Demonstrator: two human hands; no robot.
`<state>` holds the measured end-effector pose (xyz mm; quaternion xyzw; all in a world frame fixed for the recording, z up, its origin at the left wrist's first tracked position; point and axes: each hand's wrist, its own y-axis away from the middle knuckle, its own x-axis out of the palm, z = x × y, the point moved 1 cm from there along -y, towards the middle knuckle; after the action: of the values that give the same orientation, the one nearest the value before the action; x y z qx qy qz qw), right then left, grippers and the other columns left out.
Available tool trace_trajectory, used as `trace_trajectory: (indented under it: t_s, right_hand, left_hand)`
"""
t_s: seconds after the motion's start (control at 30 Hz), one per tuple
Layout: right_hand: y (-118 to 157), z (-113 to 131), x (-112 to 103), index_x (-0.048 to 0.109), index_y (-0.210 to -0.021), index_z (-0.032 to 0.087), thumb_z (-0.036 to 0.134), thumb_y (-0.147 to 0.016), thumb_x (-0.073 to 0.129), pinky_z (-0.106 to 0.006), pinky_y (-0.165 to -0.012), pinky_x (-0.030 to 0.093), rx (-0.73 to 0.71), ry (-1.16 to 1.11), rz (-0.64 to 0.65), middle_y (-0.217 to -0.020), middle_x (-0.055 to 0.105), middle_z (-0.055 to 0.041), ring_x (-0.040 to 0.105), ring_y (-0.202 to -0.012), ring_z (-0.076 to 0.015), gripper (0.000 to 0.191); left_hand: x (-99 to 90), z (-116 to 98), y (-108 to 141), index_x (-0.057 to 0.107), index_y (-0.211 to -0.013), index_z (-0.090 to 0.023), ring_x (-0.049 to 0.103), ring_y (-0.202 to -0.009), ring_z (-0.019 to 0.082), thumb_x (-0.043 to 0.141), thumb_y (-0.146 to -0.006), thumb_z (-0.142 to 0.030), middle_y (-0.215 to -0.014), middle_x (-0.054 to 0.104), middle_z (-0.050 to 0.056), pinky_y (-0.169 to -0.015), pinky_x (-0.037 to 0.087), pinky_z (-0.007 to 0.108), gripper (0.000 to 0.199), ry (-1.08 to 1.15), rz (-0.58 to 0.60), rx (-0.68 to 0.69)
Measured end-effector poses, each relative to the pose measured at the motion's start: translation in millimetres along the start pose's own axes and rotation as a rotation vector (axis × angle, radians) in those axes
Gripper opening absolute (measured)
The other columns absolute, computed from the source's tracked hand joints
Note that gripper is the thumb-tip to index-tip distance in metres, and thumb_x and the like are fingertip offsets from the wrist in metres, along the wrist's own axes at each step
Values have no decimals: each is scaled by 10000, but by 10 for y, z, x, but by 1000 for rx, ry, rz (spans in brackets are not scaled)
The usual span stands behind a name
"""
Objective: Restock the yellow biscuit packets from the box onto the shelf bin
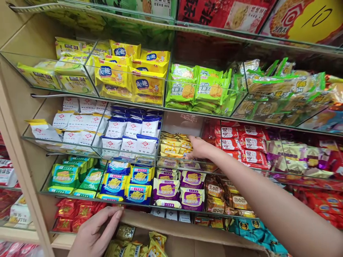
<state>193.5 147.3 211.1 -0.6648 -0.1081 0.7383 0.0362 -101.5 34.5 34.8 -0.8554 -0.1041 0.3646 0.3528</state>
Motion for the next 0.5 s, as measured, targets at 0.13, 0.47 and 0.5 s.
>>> trace_trajectory:
  t_s: [0.13, 0.47, 0.5]
  right_hand:
    - [-31, -46, -44, 398, -1203, 113, 301, -621, 696, -300, -785, 435, -1, -31, -53, -1102, 563, -160, 539, -1015, -252, 680]
    - [-52, -133, 122, 457, -1176, 95, 302, -725, 601, -262, -793, 429, -31, -102, -109, -1118, 573, -143, 573, -961, -207, 517]
    - [-47, -137, 131, 458, -1173, 90, 298, -725, 601, -268, -804, 424, -32, -107, -115, -1113, 575, -150, 566, -974, -215, 514]
  left_hand:
    - [7, -14, 8, 612, -838, -214, 644, -671, 133, 538, -769, -300, -774, 686, -9, -630, 497, 161, 134, -46, -30, 86]
    - [-16, -1201, -1152, 444, -1174, -138, 475, -1071, 194, 381, -861, -164, -1138, 549, 105, -917, 382, 366, 321, -285, 232, 751]
    - [26, -1273, -1263, 448, -1166, -126, 501, -1015, 198, 361, -873, -198, -1076, 573, 101, -880, 402, 365, 314, -345, 284, 738]
